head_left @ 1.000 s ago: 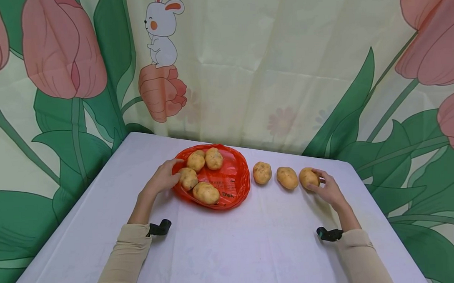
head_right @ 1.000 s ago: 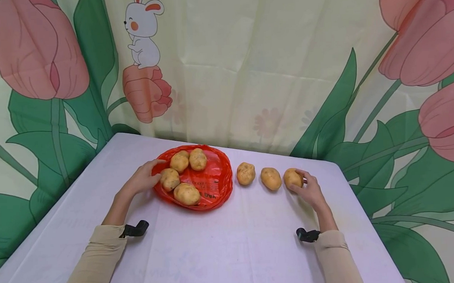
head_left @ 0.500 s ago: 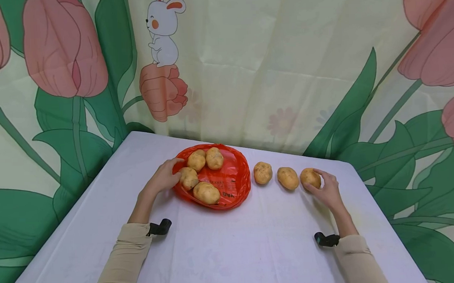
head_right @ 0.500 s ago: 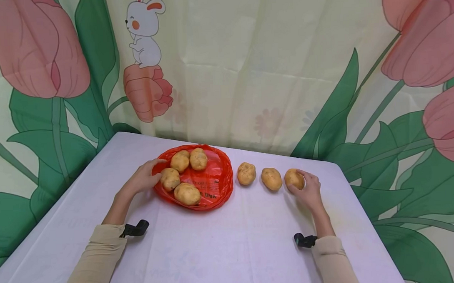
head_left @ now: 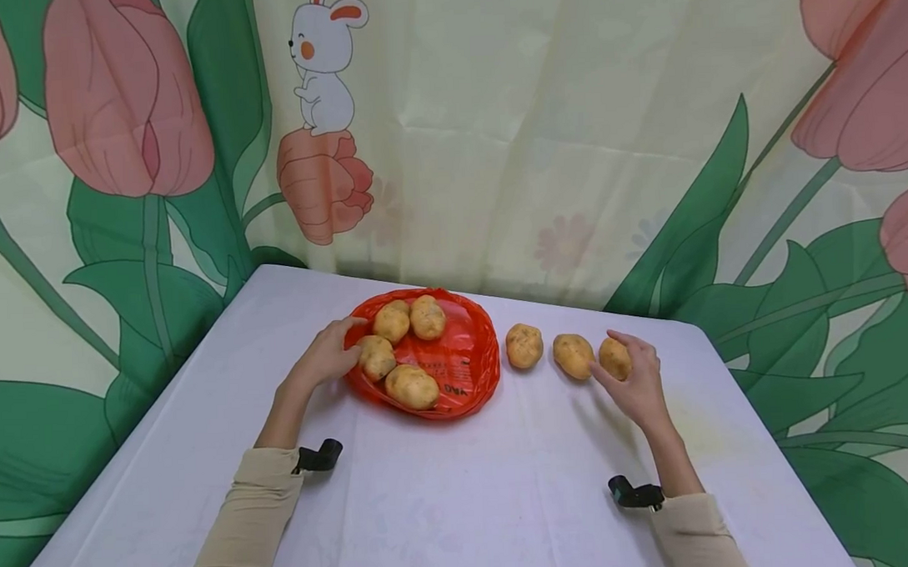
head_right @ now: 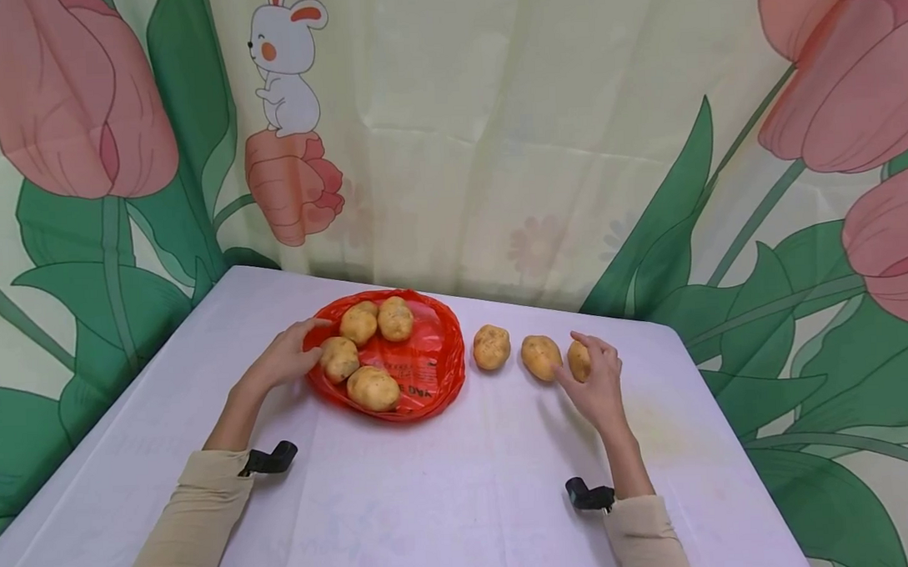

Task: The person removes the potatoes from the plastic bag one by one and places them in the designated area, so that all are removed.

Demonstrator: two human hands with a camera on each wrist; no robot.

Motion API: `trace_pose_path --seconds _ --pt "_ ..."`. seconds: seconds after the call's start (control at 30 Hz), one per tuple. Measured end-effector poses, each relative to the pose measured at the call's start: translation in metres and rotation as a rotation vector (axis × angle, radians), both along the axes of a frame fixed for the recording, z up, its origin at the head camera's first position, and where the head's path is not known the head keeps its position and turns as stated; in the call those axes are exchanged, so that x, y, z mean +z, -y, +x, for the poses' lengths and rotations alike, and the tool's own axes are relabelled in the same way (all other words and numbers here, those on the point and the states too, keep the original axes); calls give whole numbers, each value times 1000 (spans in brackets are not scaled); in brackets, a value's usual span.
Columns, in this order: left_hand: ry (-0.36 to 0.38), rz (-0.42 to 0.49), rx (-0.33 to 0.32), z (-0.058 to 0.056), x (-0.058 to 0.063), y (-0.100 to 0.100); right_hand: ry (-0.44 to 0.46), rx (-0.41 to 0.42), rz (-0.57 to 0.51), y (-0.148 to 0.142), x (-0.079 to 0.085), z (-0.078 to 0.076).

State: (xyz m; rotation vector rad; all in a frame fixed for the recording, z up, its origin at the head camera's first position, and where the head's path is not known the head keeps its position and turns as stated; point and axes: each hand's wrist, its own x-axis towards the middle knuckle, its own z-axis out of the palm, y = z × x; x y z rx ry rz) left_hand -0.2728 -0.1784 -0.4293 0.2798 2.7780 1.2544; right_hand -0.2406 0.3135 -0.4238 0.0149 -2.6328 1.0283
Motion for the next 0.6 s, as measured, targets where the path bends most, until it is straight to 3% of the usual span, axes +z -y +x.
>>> trace_pose_path --seconds 0.43,0.6 --pt "28 8 13 -4 -4 1 -84 116 -24 45 11 9" --pt "33 2 25 -3 -2 1 -67 154 -77 62 14 9"
